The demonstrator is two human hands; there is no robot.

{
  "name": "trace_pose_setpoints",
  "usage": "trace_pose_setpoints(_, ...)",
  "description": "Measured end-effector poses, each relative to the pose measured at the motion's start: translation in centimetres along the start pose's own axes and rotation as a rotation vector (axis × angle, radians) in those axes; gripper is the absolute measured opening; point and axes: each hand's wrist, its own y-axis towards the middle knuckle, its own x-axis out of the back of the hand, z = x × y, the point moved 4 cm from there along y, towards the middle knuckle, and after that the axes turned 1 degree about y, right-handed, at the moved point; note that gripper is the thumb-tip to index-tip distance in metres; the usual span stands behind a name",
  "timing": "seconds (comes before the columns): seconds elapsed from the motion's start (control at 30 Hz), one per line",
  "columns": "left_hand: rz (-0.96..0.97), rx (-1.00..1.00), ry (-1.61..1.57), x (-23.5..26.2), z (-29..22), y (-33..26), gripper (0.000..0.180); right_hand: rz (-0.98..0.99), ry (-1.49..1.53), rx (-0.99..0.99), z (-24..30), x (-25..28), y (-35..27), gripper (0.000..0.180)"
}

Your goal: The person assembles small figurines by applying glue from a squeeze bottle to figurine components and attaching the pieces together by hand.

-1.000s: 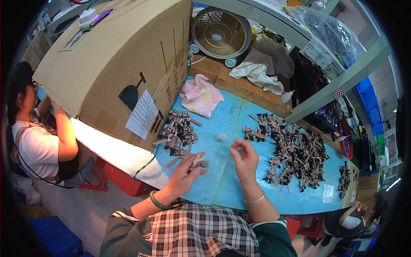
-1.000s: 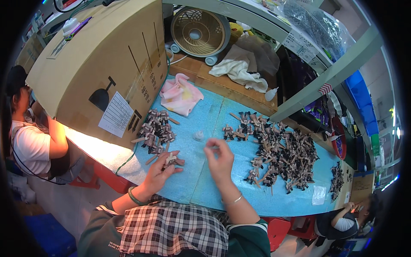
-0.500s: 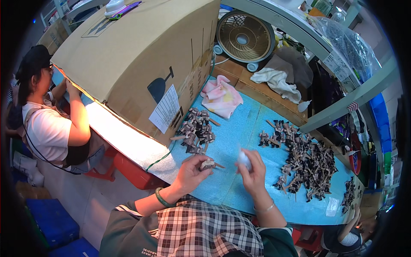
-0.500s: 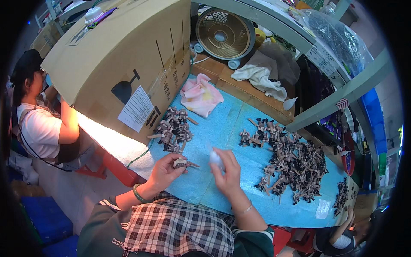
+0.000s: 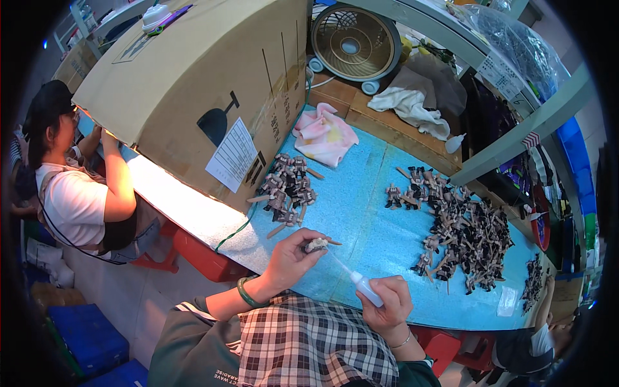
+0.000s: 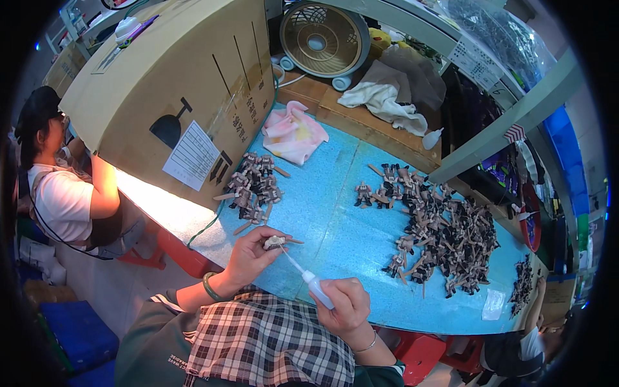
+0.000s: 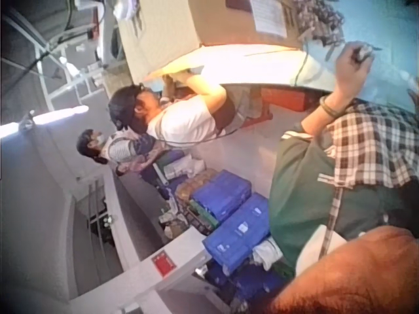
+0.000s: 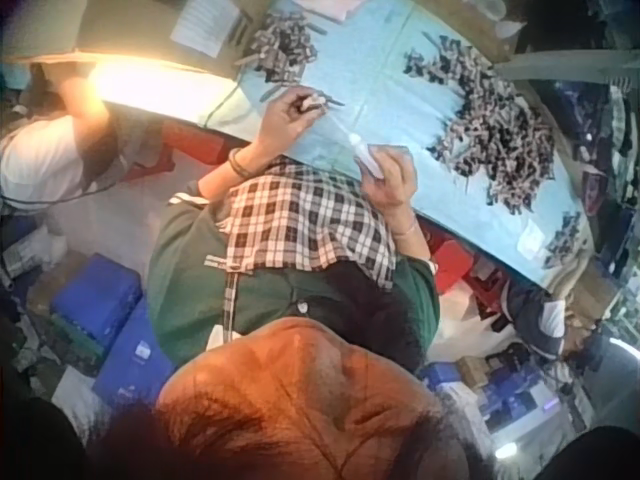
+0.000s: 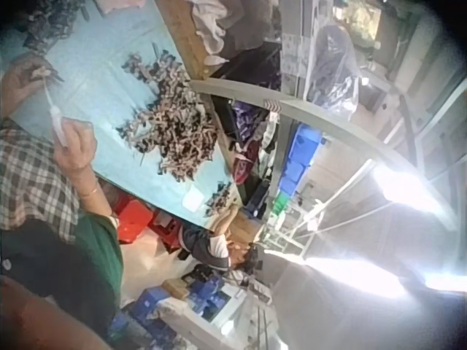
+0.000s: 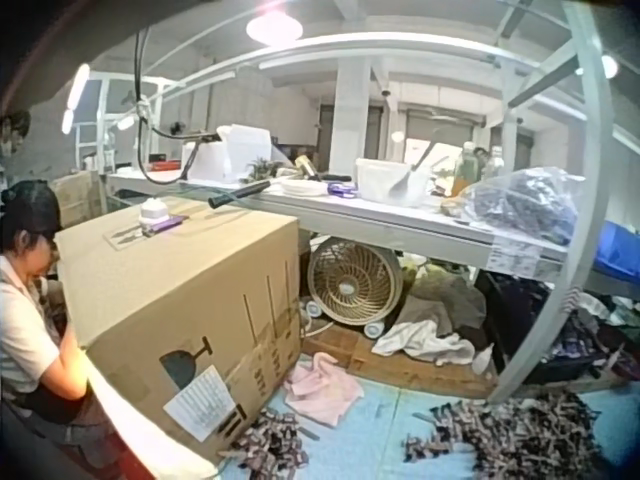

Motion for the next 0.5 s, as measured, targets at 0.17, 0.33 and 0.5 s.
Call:
trace_pose_setpoints(0.17, -0.011, -0.017, 0.014, -0.23, -0.15, -0.29, 0.028, 0.032, 0.0, 0.005, 0.0, -0.2, -0.04, 0.036)
trace_pose_setpoints(0.33, -0.017, -0.023, 0.028, -0.31, -0.39, -0.36, 0.027, 0.03, -0.012, 0.014, 0.29, -0.18, 0.1, 0.034)
trace_pose_setpoints(0.5, -0.014, -0.027, 0.022, -0.25, -0.3, -0.39, 0.027, 0.044, -0.015, 0.009, 0.49, -0.26, 0.36, 0.034)
